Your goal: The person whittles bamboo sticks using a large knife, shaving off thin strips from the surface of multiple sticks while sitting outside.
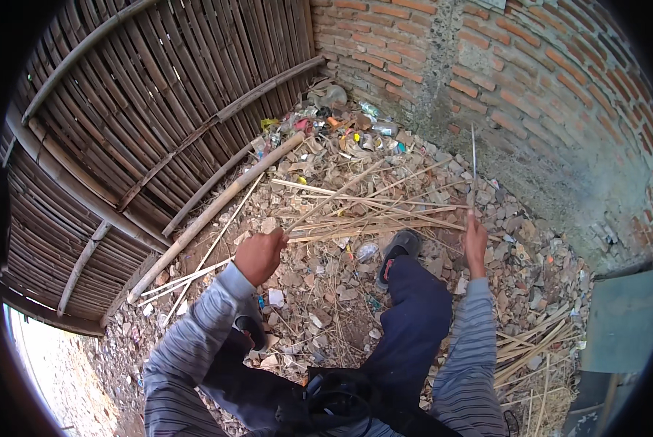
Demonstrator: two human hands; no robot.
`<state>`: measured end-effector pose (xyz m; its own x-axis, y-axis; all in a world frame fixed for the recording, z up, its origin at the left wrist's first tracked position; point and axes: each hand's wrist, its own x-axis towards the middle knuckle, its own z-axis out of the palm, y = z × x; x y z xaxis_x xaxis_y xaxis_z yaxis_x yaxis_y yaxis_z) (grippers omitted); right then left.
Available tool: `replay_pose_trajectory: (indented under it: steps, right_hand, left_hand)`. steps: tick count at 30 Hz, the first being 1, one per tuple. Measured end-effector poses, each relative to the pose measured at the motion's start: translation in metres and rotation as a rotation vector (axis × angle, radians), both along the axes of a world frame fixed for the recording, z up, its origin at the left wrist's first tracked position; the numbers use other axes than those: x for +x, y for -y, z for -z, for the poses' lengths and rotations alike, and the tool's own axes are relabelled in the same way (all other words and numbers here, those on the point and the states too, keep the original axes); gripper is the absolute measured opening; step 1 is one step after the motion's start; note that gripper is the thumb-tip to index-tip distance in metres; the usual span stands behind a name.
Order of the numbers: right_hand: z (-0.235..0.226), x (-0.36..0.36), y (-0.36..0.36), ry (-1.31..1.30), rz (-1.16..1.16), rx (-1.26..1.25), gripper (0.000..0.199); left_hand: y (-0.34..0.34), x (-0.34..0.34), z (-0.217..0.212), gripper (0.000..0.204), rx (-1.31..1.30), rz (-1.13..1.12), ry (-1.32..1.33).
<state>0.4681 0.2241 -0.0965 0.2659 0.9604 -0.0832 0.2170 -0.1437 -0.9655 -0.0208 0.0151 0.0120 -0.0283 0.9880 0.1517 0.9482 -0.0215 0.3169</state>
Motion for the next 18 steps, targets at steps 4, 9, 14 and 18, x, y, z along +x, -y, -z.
replay_pose_trajectory:
  steps: [4,9,14,18]
  right_hand:
    - [0.063,0.100,0.105,0.227,0.217,0.118,0.054]
    - [0.116,0.138,0.222,0.166,0.298,-0.070,0.051]
    - [0.149,0.115,0.286,-0.116,0.352,-0.160,0.046]
    - [0.144,0.080,0.282,0.169,0.333,-0.066,0.030]
  left_hand:
    - [-0.115,0.040,-0.017,0.027,0.005,0.194,-0.022]
    - [-0.239,0.122,-0.029,0.054,0.059,0.237,-0.121]
    - [-0.258,0.167,-0.024,0.074,0.353,0.306,-0.464]
    - [-0.160,0.214,-0.027,0.058,0.179,0.568,0.147]
